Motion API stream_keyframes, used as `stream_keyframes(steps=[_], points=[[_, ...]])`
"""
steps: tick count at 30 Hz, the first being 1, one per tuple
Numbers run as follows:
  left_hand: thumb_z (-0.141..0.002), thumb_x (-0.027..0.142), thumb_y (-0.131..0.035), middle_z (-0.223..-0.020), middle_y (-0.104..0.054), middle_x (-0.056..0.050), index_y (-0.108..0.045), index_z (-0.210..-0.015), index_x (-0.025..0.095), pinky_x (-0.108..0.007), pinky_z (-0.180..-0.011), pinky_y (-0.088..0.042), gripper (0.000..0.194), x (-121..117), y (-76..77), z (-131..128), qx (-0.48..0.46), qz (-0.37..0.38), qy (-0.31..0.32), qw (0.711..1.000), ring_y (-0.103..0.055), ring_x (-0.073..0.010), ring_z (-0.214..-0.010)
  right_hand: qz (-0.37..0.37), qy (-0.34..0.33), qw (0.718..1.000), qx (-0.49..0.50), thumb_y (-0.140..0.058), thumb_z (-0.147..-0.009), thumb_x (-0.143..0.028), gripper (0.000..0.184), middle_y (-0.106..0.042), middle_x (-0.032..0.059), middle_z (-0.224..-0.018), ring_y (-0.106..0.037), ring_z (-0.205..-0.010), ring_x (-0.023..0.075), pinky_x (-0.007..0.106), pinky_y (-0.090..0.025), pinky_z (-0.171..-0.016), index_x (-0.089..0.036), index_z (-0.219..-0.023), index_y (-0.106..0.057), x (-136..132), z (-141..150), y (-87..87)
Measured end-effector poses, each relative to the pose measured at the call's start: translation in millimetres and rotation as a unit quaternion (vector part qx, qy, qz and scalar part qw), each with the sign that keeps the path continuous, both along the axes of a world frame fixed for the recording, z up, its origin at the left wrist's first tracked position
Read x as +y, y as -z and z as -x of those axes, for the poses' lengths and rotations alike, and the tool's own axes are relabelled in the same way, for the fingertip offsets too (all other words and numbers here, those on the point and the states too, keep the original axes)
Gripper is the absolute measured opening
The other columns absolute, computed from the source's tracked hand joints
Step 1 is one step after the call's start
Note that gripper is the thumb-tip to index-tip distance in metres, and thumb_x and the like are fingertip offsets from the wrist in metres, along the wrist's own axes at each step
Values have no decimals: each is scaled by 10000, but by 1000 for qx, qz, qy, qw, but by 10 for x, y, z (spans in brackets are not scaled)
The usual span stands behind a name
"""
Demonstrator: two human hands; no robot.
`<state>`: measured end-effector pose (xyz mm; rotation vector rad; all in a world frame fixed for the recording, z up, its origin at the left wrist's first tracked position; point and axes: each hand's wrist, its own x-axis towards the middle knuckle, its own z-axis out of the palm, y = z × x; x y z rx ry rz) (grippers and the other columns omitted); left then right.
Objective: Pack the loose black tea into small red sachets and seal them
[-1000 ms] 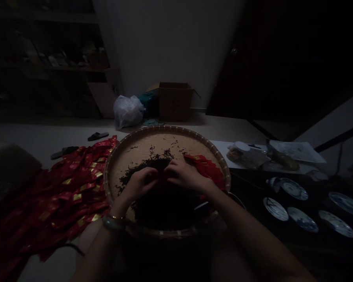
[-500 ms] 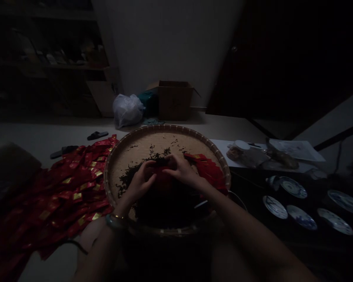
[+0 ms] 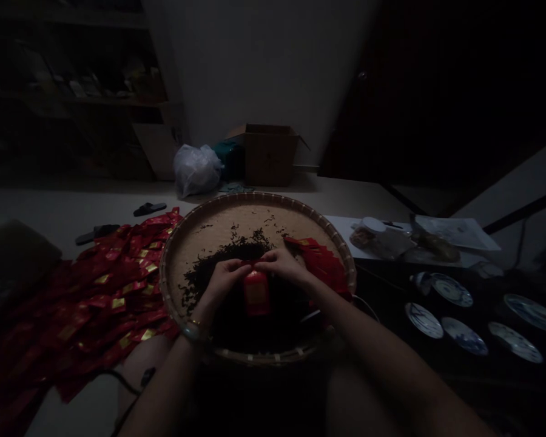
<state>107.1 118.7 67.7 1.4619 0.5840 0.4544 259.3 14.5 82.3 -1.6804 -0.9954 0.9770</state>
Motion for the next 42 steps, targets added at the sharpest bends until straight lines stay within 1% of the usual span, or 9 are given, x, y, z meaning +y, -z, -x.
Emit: stream_keyframes(steps=[7, 12, 20, 23, 26, 29, 32, 35, 42], points=[[-583, 432, -775, -744, -716, -40, -722, -839, 111, -230, -592, -440, 414, -45, 15, -8, 4, 64, 23, 998, -605, -146, -637, -23, 33, 999, 22, -691, -627, -345, 229, -577, -35, -566, -472, -528, 87, 206, -343, -520, -125, -669, -647, 15, 54, 32], [-565, 420, -791, -695, -716, -53, -740, -834, 93, -235, -576, -436, 426, -35, 53, 8, 19, 95, 33, 995, -602, -144, -587, -23, 49, 999, 10, -703, -621, -300, 187, -579, -32, -560, -482, -533, 93, 207, -349, -521, -127, -665, -647, 20, 94, 32], [-554, 418, -792, -734, -723, -65, -732, -859, 87, -261, -609, -456, 454, -26, 83, 4, 13, 66, 26, 997, -623, -175, -628, 0, 39, 999, 38, -694, -652, -248, 137, -555, -43, -519, -471, -479, 84, 204, -355, -495, -130, -692, -635, 19, 120, 70], [-570, 395, -790, -836, -723, -72, -690, -920, 102, -268, -659, -482, 468, -50, 61, 7, -21, 85, 38, 995, -645, -185, -709, -30, 61, 998, -2, -685, -662, -229, 110, -596, -25, -581, -523, -534, 103, 219, -404, -542, -136, -691, -634, 27, 135, 60], [-544, 336, -812, -950, -706, -96, -607, -1071, 125, -308, -706, -504, 604, -75, 42, 21, -25, 125, 100, 987, -660, -201, -760, -109, 76, 989, -70, -673, -697, -259, 130, -660, 9, -725, -598, -676, 145, 259, -471, -654, -151, -767, -650, -11, 137, -8], [-495, 266, -825, -914, -700, -83, -588, -1078, 129, -314, -726, -494, 644, -76, 55, 25, 5, 97, 127, 987, -645, -187, -747, -211, 50, 956, -195, -652, -748, -283, 232, -672, 55, -939, -614, -855, 186, 318, -492, -779, -173, -952, -653, -121, 129, -137], [-480, 261, -808, -778, -670, -12, -627, -916, 126, -270, -702, -466, 491, -62, 95, 11, 1, 3, 90, 996, -587, -144, -690, -280, -1, 879, -387, -647, -783, -277, 288, -635, 90, -1040, -563, -973, 217, 382, -462, -873, -188, -1057, -638, -246, 136, -274], [-515, 312, -775, -670, -599, 30, -609, -777, 129, -240, -620, -434, 360, -64, 129, -2, -9, -79, 70, 994, -509, -114, -615, -282, -36, 809, -515, -563, -862, -246, 204, -638, 97, -924, -538, -914, 219, 385, -461, -848, -162, -1028, -646, -309, 185, -355], [-572, 361, -745, -672, -525, 41, -565, -755, 146, -209, -569, -386, 335, -87, 184, 4, -31, -204, 26, 978, -436, -102, -612, -258, -36, 749, -610, -456, -929, -225, 201, -624, 78, -838, -514, -833, 202, 340, -442, -799, -160, -975, -640, -328, 355, -420]])
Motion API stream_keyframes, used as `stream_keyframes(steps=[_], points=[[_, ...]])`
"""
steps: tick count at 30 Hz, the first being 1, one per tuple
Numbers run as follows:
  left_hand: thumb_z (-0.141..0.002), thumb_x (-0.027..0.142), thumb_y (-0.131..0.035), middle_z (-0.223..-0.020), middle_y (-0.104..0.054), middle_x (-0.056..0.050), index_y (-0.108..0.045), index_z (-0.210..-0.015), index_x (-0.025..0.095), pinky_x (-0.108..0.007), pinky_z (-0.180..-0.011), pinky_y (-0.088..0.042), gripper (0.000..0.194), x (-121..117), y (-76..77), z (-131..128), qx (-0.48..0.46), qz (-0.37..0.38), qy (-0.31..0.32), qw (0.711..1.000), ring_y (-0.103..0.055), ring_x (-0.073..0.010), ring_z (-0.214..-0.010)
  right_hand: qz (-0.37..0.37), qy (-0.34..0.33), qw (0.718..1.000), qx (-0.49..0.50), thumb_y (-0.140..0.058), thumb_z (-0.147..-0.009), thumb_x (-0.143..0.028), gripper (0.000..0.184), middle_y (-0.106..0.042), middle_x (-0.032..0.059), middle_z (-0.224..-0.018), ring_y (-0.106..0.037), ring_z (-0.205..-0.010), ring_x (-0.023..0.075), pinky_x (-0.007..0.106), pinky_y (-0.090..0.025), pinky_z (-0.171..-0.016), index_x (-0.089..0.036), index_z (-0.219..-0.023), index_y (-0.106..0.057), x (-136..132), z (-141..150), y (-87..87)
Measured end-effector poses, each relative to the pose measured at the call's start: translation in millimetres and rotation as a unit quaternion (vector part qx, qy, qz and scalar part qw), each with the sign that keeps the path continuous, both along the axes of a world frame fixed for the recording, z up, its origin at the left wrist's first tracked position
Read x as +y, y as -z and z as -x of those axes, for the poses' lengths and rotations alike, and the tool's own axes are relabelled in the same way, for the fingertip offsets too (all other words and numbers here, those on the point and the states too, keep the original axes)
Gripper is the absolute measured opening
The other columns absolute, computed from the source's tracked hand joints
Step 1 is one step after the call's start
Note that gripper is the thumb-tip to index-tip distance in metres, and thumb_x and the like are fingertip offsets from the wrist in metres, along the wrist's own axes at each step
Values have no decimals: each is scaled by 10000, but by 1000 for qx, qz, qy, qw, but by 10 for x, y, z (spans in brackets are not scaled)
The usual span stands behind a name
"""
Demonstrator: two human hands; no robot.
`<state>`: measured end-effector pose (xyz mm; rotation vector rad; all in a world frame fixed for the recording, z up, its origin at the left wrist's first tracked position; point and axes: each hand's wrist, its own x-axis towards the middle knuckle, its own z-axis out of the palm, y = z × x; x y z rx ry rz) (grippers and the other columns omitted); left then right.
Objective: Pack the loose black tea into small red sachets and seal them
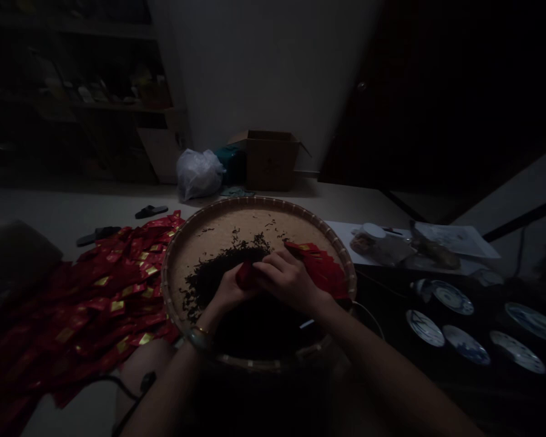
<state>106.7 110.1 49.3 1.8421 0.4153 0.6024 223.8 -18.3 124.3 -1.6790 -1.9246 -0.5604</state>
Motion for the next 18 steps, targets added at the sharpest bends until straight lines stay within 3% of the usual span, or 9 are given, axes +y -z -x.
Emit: stream_keyframes(steps=[3, 7, 13, 18], points=[[-594, 362, -720, -645, -488, 50, -547, -709, 150, -201, -557, -365, 297, 19, 31, 6, 2, -20, -17, 1000, -405, -96, -597, -17, 24, 999, -26, -450, -934, -207, 210, -614, 67, -800, -504, -799, 190, 314, -422, -767, -171, -869, -646, -23, 43, -20], [-619, 328, -691, -602, -463, 59, -546, -655, 151, -191, -540, -331, 232, 23, 25, 22, 26, -74, -7, 997, -377, -87, -571, 38, -16, 999, -17, -438, -936, -205, 267, -610, 48, -744, -512, -805, 182, 303, -396, -766, -182, -715, -584, -14, 25, 19], [-618, 354, -722, -635, -546, 55, -597, -825, 160, -184, -535, -348, 309, -16, 0, 32, 62, -117, -5, 991, -440, -92, -567, 108, 7, 993, 44, -446, -937, -188, 143, -657, 52, -818, -595, -896, 174, 410, -274, -988, -174, -834, -545, 17, -23, 128], [-641, 328, -705, -706, -635, 18, -629, -900, 163, -199, -585, -394, 317, 2, 39, 30, 51, -118, 1, 992, -515, -115, -607, 157, -4, 985, 69, -499, -915, -202, 95, -684, 76, -905, -551, -1124, 219, 480, -196, -1055, -169, -857, -567, -44, 24, 28]])
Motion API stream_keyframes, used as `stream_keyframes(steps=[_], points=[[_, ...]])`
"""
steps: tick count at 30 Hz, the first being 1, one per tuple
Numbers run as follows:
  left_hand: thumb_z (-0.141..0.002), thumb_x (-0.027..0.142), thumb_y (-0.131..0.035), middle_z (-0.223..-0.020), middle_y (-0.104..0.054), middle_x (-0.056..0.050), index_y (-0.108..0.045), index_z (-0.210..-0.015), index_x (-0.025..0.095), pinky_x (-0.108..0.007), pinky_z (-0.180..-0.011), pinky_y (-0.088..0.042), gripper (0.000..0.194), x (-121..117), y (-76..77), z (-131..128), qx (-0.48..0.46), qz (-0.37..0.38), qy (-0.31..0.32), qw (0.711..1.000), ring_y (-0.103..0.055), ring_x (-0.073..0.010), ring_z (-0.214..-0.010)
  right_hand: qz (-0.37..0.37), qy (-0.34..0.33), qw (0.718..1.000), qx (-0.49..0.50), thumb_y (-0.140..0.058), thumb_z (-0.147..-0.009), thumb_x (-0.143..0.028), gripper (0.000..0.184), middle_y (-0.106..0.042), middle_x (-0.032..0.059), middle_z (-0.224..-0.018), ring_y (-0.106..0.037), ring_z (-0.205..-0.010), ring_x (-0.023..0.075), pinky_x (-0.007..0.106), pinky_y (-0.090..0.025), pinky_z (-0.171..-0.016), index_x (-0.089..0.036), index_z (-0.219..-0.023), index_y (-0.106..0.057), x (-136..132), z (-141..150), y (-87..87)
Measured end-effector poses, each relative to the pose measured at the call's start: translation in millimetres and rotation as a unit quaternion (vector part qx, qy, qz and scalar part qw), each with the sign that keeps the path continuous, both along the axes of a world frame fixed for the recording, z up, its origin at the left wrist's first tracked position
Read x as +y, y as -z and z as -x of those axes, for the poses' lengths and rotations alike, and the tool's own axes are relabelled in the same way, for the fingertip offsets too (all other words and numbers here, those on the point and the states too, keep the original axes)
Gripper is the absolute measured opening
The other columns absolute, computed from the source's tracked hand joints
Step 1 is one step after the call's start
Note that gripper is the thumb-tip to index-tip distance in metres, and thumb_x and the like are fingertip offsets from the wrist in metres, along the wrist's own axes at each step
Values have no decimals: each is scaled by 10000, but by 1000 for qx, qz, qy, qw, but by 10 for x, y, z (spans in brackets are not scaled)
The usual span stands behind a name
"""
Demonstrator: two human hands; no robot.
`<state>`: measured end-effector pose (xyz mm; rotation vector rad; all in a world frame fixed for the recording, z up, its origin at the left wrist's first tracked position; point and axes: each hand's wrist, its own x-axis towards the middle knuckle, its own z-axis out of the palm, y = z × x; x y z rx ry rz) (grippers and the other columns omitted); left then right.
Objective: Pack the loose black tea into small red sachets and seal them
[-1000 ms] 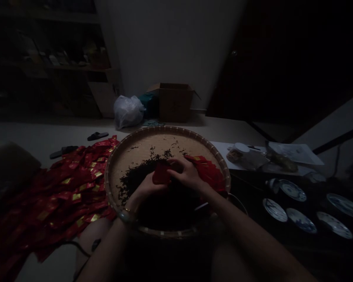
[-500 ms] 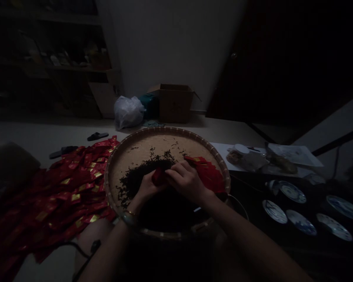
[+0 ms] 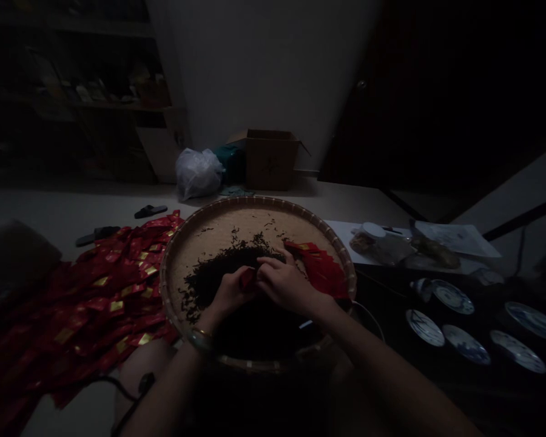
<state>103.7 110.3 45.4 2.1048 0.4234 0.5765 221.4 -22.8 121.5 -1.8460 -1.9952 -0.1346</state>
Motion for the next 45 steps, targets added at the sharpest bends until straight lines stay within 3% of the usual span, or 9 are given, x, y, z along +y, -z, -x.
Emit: stream_keyframes(steps=[6, 11, 15, 19, 23, 26, 31, 36, 45], points=[[-641, 338, -680, -590, -576, 36, -631, -754, 167, -203, -552, -366, 210, 6, -4, 0, -7, -10, -32, 999, -453, -100, -537, 64, 27, 997, -45, -620, -840, -393, 252, -640, 110, -1071, -486, -1165, 292, 496, -227, -1019, -203, -1006, -639, -133, 98, -239], [-621, 305, -703, -642, -602, 40, -634, -859, 177, -198, -570, -378, 279, -42, -5, -3, 11, -26, 0, 1000, -490, -103, -562, 202, 52, 978, -24, -619, -841, -237, 164, -650, 74, -950, -591, -925, 222, 439, -288, -942, -192, -998, -633, -60, 50, -251], [-629, 263, -701, -723, -646, 24, -618, -962, 176, -199, -589, -406, 354, -34, 41, -16, 31, -39, 36, 998, -553, -121, -610, 239, 61, 969, 1, -558, -860, -149, 118, -667, 66, -954, -599, -914, 199, 386, -299, -908, -182, -924, -652, 23, 13, -184], [-641, 291, -725, -925, -684, -23, -545, -1162, 193, -250, -712, -477, 560, -25, 53, -26, 24, -22, 43, 999, -634, -178, -783, 248, 64, 967, 1, -519, -884, -170, 147, -681, 66, -970, -612, -884, 198, 346, -328, -824, -190, -954, -646, 49, 23, -160], [-663, 186, -707, -1295, -550, -99, -279, -1415, 244, -340, -927, -464, 867, -48, -17, 0, -8, -82, 62, 995, -574, -229, -1120, 261, 60, 963, -21, -566, -849, -199, 121, -686, 80, -1006, -613, -929, 218, 359, -326, -861, -191, -907, -673, 83, 19, -138], [-700, 105, -648, -1379, -479, -91, -406, -1345, 272, -343, -925, -474, 708, -68, -102, 56, 12, -214, 77, 974, -566, -234, -1138, 282, 64, 957, -33, -552, -840, -175, 149, -693, 93, -1007, -611, -969, 229, 366, -320, -890, -182, -889, -692, 109, 30, -128], [-805, 171, -586, -1276, -579, -96, -558, -1163, 239, -291, -719, -523, 366, -99, -185, 201, 72, -355, 38, 931, -670, -188, -805, 293, 61, 953, -58, -522, -839, -151, 186, -704, 119, -932, -629, -912, 235, 389, -319, -904, -150, -868, -706, 95, 71, -174], [-847, 151, -509, -1347, -520, -137, -531, -1136, 224, -255, -648, -530, 299, -106, -99, 359, 54, -344, 53, 936, -690, -187, -825, 260, 10, 966, -11, -580, -789, -119, 166, -715, 44, -843, -621, -912, 215, 437, -247, -987, -215, -836, -707, 16, 56, -238], [-873, 148, -482, -1380, -493, -128, -492, -1184, 234, -291, -824, -547, 323, -81, 59, 434, 4, -265, 87, 960, -628, -200, -1078, 173, 7, 975, 138, -644, -819, -225, 76, -713, 17, -818, -624, -838, 170, 440, -242, -1011, -202, -783, -707, -72, -25, -294]])
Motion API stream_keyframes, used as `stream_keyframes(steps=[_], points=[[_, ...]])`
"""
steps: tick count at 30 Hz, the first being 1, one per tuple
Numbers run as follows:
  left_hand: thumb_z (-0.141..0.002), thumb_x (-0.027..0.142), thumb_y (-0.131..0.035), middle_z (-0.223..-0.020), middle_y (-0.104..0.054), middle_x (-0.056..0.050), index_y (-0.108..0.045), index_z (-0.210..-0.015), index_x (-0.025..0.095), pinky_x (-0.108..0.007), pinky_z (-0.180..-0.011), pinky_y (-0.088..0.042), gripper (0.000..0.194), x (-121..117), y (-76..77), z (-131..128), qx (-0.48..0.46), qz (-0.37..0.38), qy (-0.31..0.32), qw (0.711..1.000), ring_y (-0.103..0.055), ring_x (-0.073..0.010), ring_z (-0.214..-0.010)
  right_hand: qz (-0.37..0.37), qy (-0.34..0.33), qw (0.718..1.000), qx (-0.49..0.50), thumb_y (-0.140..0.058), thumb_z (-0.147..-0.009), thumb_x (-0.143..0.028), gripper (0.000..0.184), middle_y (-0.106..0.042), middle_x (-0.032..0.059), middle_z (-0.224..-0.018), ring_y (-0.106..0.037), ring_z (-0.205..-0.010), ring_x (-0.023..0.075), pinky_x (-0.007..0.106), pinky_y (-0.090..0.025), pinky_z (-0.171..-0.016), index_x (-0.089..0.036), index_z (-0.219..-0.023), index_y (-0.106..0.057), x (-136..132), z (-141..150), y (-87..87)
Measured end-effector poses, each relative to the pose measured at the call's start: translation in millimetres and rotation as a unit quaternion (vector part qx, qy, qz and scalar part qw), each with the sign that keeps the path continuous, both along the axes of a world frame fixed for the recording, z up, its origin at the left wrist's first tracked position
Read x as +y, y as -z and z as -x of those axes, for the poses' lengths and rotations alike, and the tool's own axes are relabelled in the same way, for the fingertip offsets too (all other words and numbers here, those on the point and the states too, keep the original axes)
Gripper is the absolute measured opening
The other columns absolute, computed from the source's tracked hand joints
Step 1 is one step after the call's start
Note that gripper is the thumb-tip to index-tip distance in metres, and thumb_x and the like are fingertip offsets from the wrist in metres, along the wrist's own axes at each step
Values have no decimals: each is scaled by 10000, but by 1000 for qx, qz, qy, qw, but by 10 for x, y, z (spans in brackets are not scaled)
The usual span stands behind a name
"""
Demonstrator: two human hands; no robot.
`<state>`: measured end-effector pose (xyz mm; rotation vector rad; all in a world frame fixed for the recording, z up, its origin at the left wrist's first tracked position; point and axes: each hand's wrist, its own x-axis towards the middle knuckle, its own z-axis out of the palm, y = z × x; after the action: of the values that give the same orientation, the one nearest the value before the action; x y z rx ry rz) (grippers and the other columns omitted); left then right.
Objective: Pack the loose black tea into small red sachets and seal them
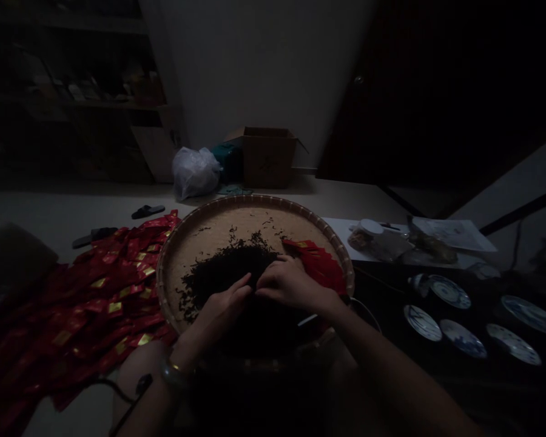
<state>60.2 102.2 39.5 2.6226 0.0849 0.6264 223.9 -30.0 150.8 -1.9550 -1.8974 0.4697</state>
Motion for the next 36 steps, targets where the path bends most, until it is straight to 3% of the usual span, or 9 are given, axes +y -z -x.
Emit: stream_keyframes(steps=[2, 4, 6, 8, 12, 18, 23, 28, 36], points=[[-882, 144, -465, -1375, -501, -122, -481, -1193, 232, -287, -817, -555, 323, 10, 22, 0, -12, -3, 5, 1000, -635, -195, -1069, -24, 15, 999, 41, -684, -778, -210, 34, -708, 10, -784, -621, -773, 153, 378, -333, -947, -190, -763, -708, -4, -42, -7], [-892, 136, -448, -1376, -500, -119, -459, -1215, 231, -285, -820, -559, 337, 17, 33, 3, -25, -11, 12, 1000, -631, -193, -1076, -37, 41, 993, 107, -700, -745, -195, 25, -693, 2, -727, -610, -699, 138, 291, -421, -787, -173, -756, -705, -14, -77, -19], [-898, 133, -442, -1380, -496, -117, -428, -1251, 233, -289, -840, -557, 367, 18, 29, 5, -37, -16, 19, 999, -613, -195, -1106, -47, 74, 980, 181, -686, -733, -193, 41, -671, -1, -687, -596, -649, 129, 233, -427, -627, -157, -750, -693, -26, -100, -33], [-905, 136, -440, -1384, -493, -110, -388, -1298, 239, -298, -879, -545, 410, 13, 16, 4, -45, -15, 22, 999, -585, -195, -1144, -63, 90, 965, 238, -671, -723, -209, 61, -647, -4, -671, -581, -623, 121, 214, -416, -565, -148, -733, -672, -33, -110, -40], [-918, 153, -437, -1384, -496, -92, -355, -1335, 251, -304, -916, -531, 437, -2, 1, -8, -55, -6, 18, 998, -569, -188, -1163, -97, 91, 950, 281, -655, -712, -246, 101, -603, -5, -660, -549, -615, 116, 218, -417, -558, -150, -698, -629, -22, -125, -19], [-910, 144, -446, -1374, -505, -107, -435, -1232, 225, -304, -886, -547, 332, -2, 8, -10, -56, -12, 10, 998, -596, -195, -1129, -166, 130, 932, 293, -628, -726, -254, 95, -597, -5, -691, -548, -636, 120, 232, -431, -582, -162, -740, -611, -22, -200, -23], [-898, 158, -466, -1301, -568, -137, -487, -1125, 201, -284, -765, -578, 232, -21, -56, -21, -54, -43, -10, 998, -669, -204, -999, -203, 149, 952, 172, -616, -747, -161, 33, -640, 9, -721, -580, -687, 132, 250, -437, -650, -165, -732, -645, -19, -257, 13], [-886, 152, -471, -1285, -581, -138, -511, -1103, 202, -257, -710, -572, 226, -41, -106, 0, -43, -88, -18, 995, -698, -176, -896, -210, 117, 964, 110, -633, -743, -93, 86, -664, 18, -752, -594, -714, 135, 259, -450, -687, -169, -744, -674, -18, -255, 55], [-886, 119, -421, -1299, -568, -148, -522, -1122, 195, -248, -701, -562, 268, -66, -75, 97, -38, -135, -14, 990, -682, -180, -943, -207, 37, 962, 172, -653, -749, -121, 60, -645, 9, -751, -600, -693, 121, 229, -452, -621, -173, -765, -678, -150, -114, -116]])
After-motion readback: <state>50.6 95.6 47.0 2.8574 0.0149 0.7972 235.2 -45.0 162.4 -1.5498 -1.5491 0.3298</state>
